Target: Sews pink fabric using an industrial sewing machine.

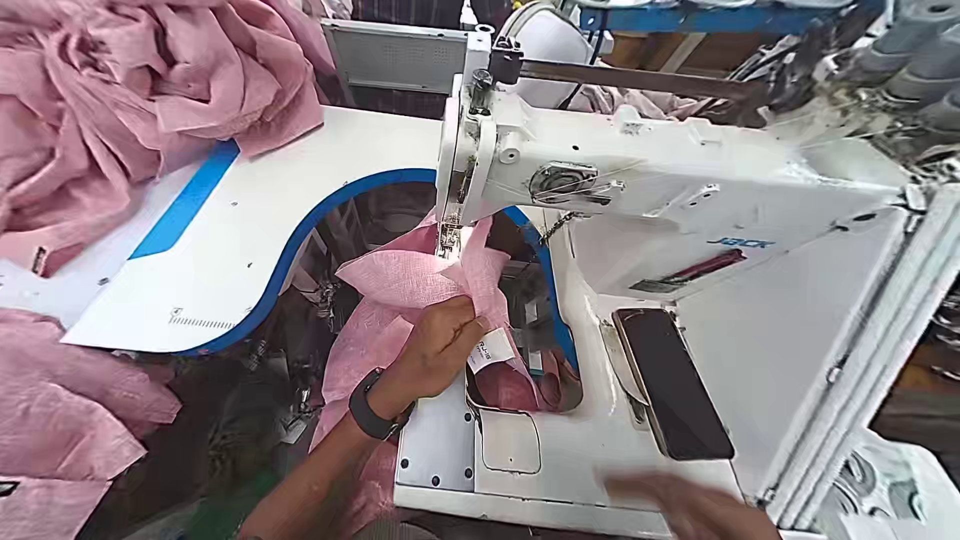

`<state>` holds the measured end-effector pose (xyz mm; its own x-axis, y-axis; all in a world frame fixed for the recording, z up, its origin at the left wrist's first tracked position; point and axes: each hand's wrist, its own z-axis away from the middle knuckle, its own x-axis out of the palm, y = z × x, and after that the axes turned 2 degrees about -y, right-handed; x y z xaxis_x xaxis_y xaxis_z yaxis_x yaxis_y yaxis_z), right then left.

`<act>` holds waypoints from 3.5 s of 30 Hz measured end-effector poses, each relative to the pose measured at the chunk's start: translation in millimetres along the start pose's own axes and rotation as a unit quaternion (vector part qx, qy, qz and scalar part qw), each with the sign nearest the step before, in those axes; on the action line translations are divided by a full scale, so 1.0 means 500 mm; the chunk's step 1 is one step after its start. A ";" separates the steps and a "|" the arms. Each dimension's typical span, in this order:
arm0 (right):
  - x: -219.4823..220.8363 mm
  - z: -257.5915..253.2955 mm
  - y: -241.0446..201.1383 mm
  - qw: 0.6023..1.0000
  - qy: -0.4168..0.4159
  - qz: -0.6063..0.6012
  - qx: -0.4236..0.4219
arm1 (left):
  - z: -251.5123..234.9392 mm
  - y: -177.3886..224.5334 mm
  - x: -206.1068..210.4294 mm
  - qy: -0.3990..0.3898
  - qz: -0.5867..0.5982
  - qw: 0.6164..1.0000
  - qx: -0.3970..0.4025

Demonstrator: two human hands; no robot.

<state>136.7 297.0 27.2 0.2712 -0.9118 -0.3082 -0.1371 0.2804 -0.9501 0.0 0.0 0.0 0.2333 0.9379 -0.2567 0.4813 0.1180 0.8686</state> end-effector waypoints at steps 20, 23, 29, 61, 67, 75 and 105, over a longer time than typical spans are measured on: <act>0.201 -0.466 -0.054 0.861 0.023 0.493 -0.126 | 0.216 0.019 -0.159 -0.008 -0.167 0.961 -0.219; 0.217 -0.422 -0.013 0.877 0.015 0.451 -0.167 | 0.219 0.115 -0.115 -0.184 -0.044 0.975 -0.117; 0.127 -0.407 -0.029 0.903 0.045 0.427 -0.007 | -0.020 -0.065 -0.034 0.106 -0.175 0.958 -0.199; 0.197 -0.435 0.037 0.997 -0.057 0.027 -0.054 | 0.002 -0.101 -0.036 0.060 -0.206 0.976 -0.028; 0.223 -0.432 0.028 0.990 0.024 0.104 -0.093 | -0.010 -0.102 -0.037 0.056 -0.183 0.981 -0.022; 0.217 -0.433 0.023 0.999 0.006 0.027 -0.045 | -0.018 -0.105 -0.027 0.078 -0.182 0.980 -0.028; 0.314 -0.314 -0.103 0.781 -0.028 0.610 -0.130 | 0.076 -0.067 -0.054 0.005 0.035 0.989 -0.146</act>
<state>36.7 92.4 35.2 -0.1727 0.0034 -0.9850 -0.5122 0.8539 0.0928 9.8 -42.0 -38.3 0.2487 0.9498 -0.1897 0.1996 0.1414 0.9696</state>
